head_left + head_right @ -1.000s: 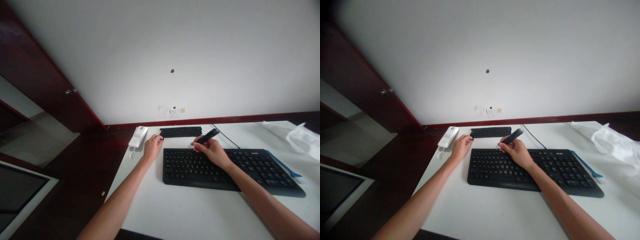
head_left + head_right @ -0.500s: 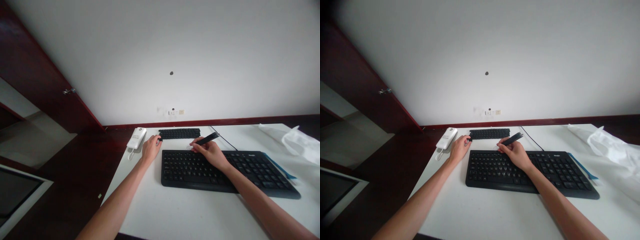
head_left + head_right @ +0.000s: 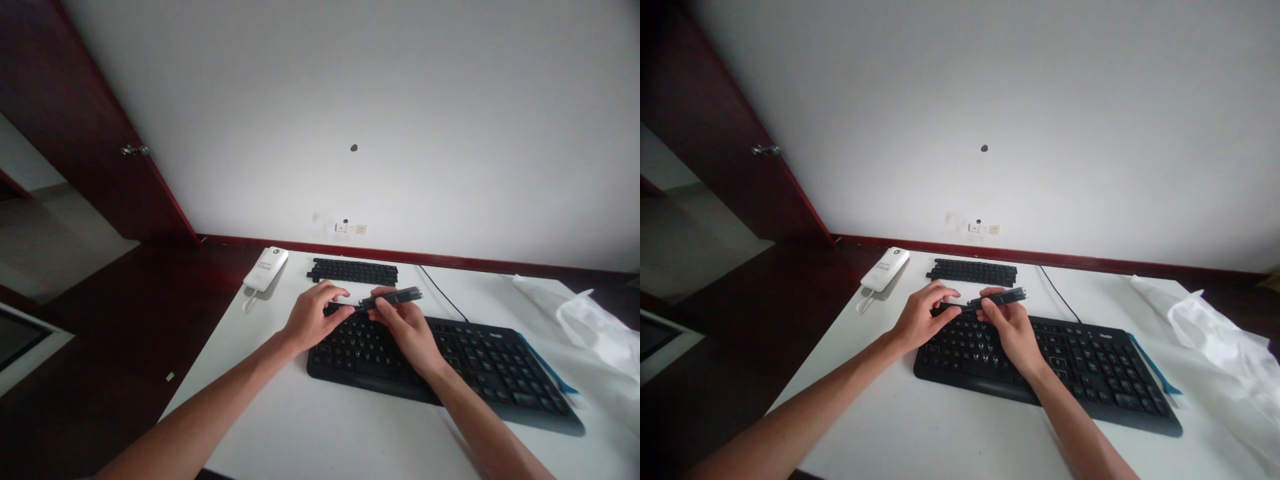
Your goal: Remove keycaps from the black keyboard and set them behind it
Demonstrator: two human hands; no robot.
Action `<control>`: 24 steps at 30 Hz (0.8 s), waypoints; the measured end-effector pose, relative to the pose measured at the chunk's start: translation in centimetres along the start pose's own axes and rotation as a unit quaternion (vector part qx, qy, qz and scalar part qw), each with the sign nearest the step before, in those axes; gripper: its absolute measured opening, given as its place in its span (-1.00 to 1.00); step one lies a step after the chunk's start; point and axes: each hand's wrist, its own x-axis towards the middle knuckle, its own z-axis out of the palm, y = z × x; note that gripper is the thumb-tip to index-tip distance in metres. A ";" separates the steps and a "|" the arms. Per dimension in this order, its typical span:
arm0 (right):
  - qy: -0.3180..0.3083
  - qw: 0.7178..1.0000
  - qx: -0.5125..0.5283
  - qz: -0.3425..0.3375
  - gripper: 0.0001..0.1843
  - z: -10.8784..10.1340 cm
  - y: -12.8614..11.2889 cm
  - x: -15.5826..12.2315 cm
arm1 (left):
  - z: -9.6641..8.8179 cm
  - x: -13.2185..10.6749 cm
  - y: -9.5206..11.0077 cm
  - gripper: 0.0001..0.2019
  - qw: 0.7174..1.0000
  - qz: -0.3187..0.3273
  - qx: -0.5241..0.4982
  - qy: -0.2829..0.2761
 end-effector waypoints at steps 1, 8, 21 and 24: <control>-0.005 1.000 -0.004 -0.004 -0.55 0.4 -0.1 -0.2 | 0.2 -0.1 0.2 -0.72 1.000 -0.004 -0.012 -0.006; -0.009 0.999 -0.043 -0.007 -0.53 1.2 0.2 -0.6 | 0.9 -0.4 -0.3 -0.64 0.999 -0.017 0.017 -0.027; -0.023 0.998 0.040 0.048 -0.52 0.7 1.2 -0.4 | 0.5 -0.3 -0.5 -0.55 0.998 0.016 0.056 -0.034; -0.037 0.997 0.050 0.053 -0.53 0.7 1.2 -0.4 | 0.7 -0.3 -0.5 -0.54 0.997 0.023 0.055 -0.043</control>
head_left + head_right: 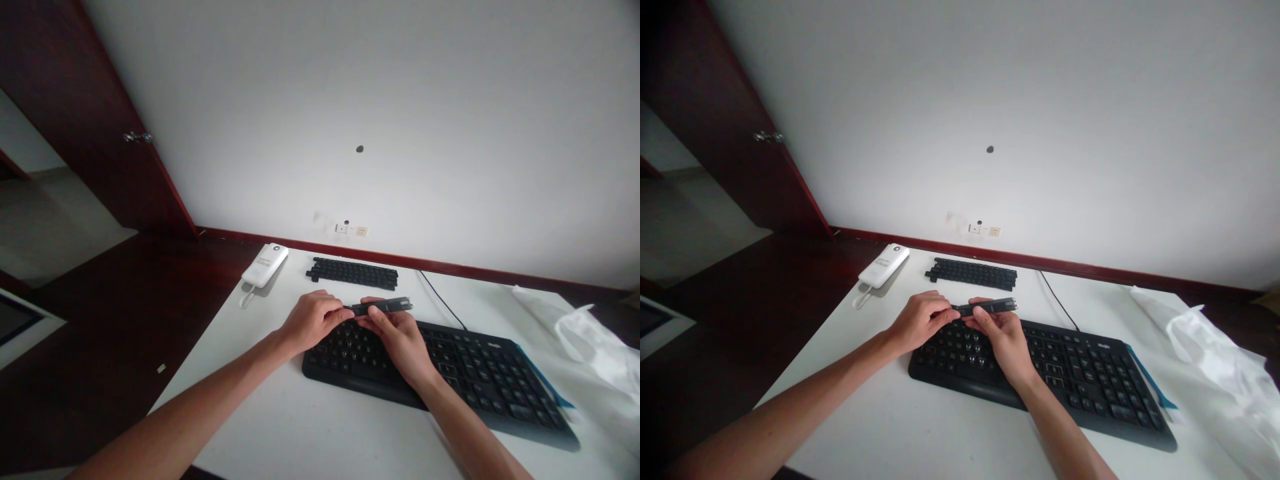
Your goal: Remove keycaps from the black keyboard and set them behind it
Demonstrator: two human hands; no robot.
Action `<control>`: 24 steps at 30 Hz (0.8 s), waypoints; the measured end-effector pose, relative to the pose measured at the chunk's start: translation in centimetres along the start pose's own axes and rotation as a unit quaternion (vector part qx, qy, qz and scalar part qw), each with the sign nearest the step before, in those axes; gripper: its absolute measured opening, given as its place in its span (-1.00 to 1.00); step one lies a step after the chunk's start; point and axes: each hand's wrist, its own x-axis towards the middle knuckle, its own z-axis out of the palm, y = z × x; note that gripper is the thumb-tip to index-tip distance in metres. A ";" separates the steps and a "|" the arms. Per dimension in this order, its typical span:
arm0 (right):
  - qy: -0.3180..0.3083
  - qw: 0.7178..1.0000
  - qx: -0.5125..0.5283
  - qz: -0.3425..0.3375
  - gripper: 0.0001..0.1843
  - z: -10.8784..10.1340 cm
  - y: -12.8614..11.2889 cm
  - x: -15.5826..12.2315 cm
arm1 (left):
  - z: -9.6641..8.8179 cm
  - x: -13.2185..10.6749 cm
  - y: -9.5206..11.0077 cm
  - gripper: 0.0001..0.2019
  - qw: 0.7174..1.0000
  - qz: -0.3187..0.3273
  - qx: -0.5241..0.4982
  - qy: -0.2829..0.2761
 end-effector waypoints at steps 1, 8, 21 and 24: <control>-0.001 1.000 -0.002 -0.005 -0.53 0.1 -0.1 0.0 | 0.0 0.0 0.0 -0.55 1.000 -0.002 -0.008 -0.001; 0.039 0.995 -0.065 -0.063 -0.53 0.9 -0.8 -0.2 | -0.9 0.2 -1.9 -0.63 0.998 -0.039 -0.039 0.038; 0.121 0.983 -0.123 -0.054 -0.40 -0.9 -1.1 0.6 | -1.6 0.9 -6.9 -0.65 0.972 -0.188 0.140 0.021; 0.116 0.985 -0.116 -0.051 -0.41 -0.9 -1.0 0.6 | -1.6 0.9 -6.8 -0.66 0.972 -0.191 0.137 0.018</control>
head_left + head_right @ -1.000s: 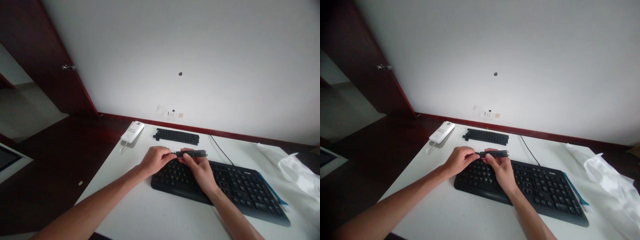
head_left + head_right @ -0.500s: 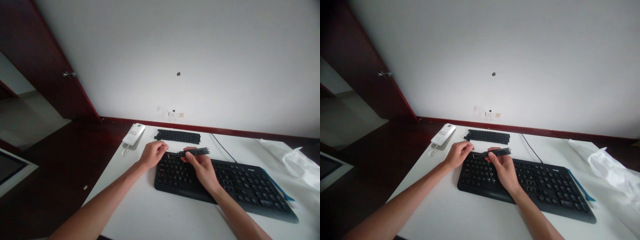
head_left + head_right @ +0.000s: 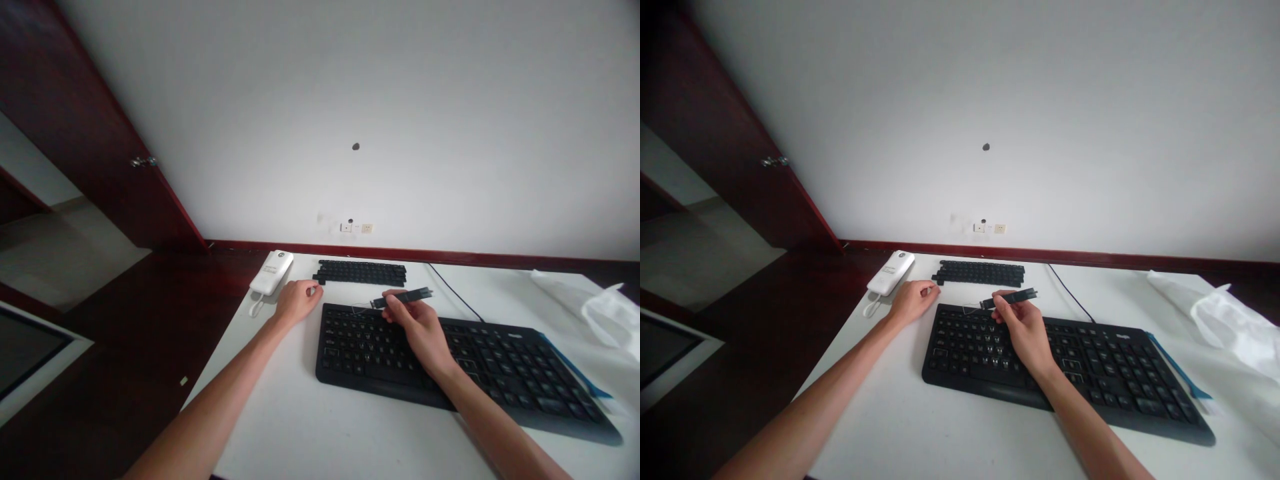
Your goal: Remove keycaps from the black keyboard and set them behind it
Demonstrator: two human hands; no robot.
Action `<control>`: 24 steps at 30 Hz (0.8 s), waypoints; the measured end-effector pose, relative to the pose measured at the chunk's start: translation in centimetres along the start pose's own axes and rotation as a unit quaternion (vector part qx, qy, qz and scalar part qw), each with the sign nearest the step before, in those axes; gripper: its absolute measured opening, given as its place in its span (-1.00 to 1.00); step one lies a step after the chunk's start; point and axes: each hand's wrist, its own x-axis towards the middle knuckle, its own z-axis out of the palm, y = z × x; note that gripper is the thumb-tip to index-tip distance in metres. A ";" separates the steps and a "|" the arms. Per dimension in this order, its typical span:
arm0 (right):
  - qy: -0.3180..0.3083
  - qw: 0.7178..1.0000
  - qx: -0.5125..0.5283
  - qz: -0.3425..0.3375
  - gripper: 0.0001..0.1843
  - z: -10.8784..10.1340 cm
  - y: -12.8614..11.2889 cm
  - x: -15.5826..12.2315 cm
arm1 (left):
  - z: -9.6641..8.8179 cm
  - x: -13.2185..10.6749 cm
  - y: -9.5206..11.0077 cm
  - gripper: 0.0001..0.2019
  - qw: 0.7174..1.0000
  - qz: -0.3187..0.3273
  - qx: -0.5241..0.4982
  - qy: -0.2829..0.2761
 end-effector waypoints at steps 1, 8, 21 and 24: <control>-0.002 1.000 0.000 -0.001 -0.42 0.0 0.0 0.0 | 0.0 0.0 -0.1 -0.67 1.000 0.000 -0.002 -0.001; -0.013 1.000 -0.011 -0.008 -0.46 0.0 0.2 0.1 | 0.4 0.0 -0.5 -0.70 1.000 -0.004 -0.013 0.001; -0.026 1.000 -0.017 -0.004 -0.46 -0.1 0.2 0.1 | 0.2 0.0 -0.4 -0.75 1.000 -0.009 -0.007 -0.002; -0.029 0.999 -0.017 -0.009 -0.46 -0.1 0.3 0.1 | 0.4 0.1 -0.5 -0.75 1.000 -0.010 -0.007 -0.001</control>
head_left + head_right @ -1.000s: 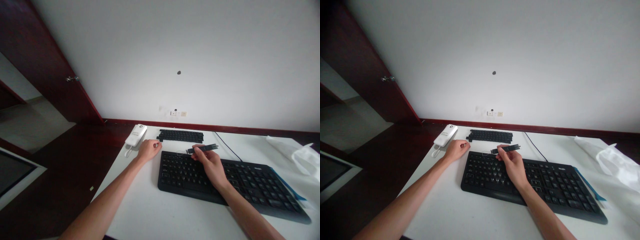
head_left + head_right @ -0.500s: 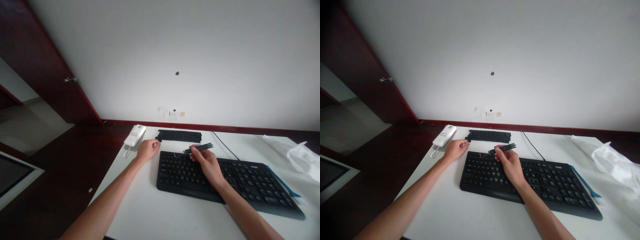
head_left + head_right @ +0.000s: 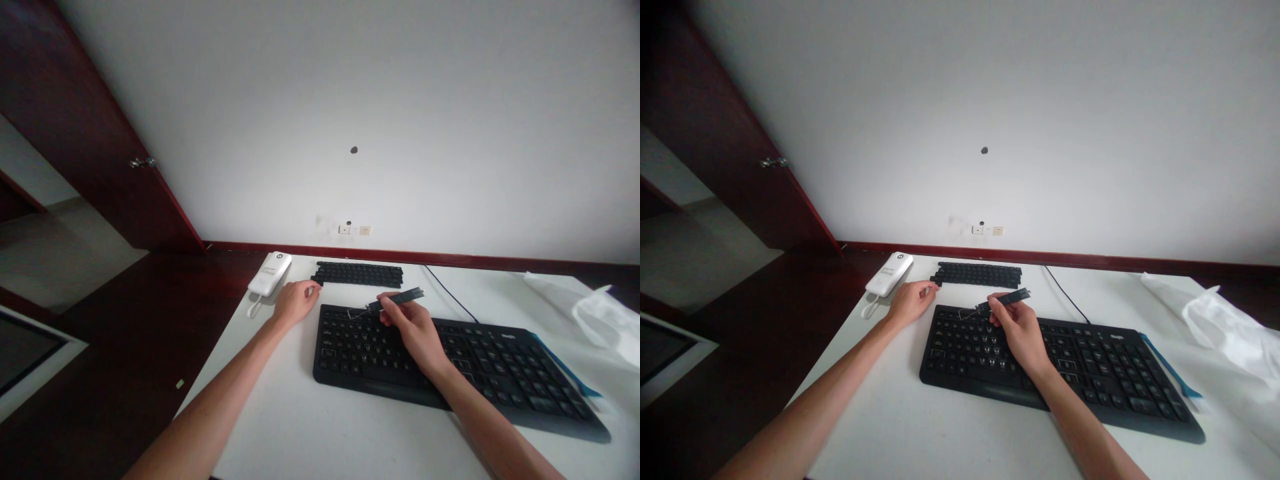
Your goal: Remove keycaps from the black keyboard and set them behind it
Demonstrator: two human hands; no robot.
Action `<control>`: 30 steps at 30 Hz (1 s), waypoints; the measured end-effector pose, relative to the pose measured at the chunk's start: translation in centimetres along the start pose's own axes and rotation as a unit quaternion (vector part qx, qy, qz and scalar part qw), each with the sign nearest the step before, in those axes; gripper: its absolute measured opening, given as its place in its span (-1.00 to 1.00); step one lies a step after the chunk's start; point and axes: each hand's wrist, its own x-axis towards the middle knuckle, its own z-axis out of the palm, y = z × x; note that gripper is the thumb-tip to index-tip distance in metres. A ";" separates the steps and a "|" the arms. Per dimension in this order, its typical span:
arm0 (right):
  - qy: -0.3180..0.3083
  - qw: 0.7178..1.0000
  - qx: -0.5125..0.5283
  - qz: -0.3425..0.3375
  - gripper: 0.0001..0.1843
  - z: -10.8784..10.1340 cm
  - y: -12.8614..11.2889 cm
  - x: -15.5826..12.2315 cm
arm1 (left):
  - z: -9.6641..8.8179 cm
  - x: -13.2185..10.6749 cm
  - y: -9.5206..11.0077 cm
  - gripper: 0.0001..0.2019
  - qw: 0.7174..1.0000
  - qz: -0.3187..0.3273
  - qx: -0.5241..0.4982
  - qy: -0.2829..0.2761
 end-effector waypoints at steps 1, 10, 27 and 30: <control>-0.001 1.000 -0.001 -0.002 -0.46 0.0 0.1 0.0 | 0.1 0.0 0.0 -0.75 1.000 0.000 0.001 0.000; -0.009 1.000 -0.017 -0.009 -0.46 0.0 0.1 0.1 | 0.1 0.0 -0.1 -0.77 1.000 0.014 0.020 -0.002; -0.019 0.997 0.079 0.013 -0.47 0.1 -0.6 -0.4 | -3.3 -2.1 3.4 -0.83 0.995 0.092 -0.023 -0.016; -0.019 0.992 0.121 0.022 -0.46 0.3 -0.8 -0.6 | -5.0 -5.4 5.9 -0.85 0.987 0.141 -0.066 -0.035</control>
